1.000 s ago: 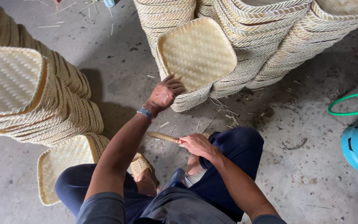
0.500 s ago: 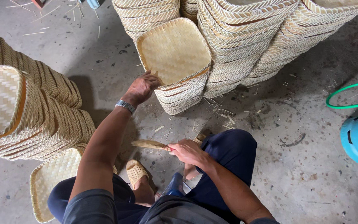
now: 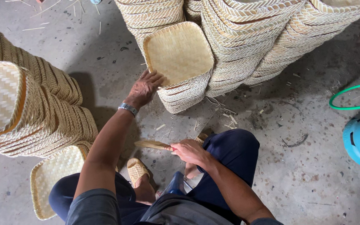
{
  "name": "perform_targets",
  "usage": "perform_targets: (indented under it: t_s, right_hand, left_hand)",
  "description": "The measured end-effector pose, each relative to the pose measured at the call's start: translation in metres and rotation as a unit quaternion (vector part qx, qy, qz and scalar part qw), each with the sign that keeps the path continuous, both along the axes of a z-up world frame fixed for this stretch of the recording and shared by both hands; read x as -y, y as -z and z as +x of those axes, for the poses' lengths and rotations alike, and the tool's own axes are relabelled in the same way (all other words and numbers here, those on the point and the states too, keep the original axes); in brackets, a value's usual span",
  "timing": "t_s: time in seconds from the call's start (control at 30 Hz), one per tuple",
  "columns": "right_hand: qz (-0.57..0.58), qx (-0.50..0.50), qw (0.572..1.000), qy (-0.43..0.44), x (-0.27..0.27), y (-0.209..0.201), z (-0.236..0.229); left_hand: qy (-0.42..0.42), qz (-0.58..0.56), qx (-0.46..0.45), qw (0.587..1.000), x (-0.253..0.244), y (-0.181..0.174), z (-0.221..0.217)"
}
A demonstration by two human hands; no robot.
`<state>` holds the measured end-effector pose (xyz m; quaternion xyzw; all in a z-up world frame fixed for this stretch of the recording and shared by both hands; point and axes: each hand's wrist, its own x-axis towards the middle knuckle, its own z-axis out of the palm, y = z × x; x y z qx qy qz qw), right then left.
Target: The person cleans woven bamboo baskets by hand using a small broom. They pick up individual square baskets from a stack, sweep the interior and exterior surfaces to remove debris, and then place them back into organized stacks on the floor.
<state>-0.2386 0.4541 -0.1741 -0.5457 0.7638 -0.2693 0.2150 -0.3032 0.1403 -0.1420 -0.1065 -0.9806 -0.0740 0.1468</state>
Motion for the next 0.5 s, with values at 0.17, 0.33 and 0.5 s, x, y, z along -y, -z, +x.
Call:
perform_targets:
  t_s: [0.17,0.33,0.5]
  right_hand:
    - [0.029,-0.006,1.0,-0.005,-0.003,0.002,-0.004]
    - [0.04,0.016,0.999,0.012,-0.007,0.002,-0.006]
    - [0.103,0.016,0.995,-0.002,-0.007,0.002,-0.002]
  left_hand:
    - [-0.064,-0.035,-0.049,0.996,-0.012,-0.016,0.051]
    - [-0.243,0.029,-0.234,0.941,0.03,-0.055,0.15]
    - [-0.488,0.01,-0.417,0.767,0.109,-0.095,0.269]
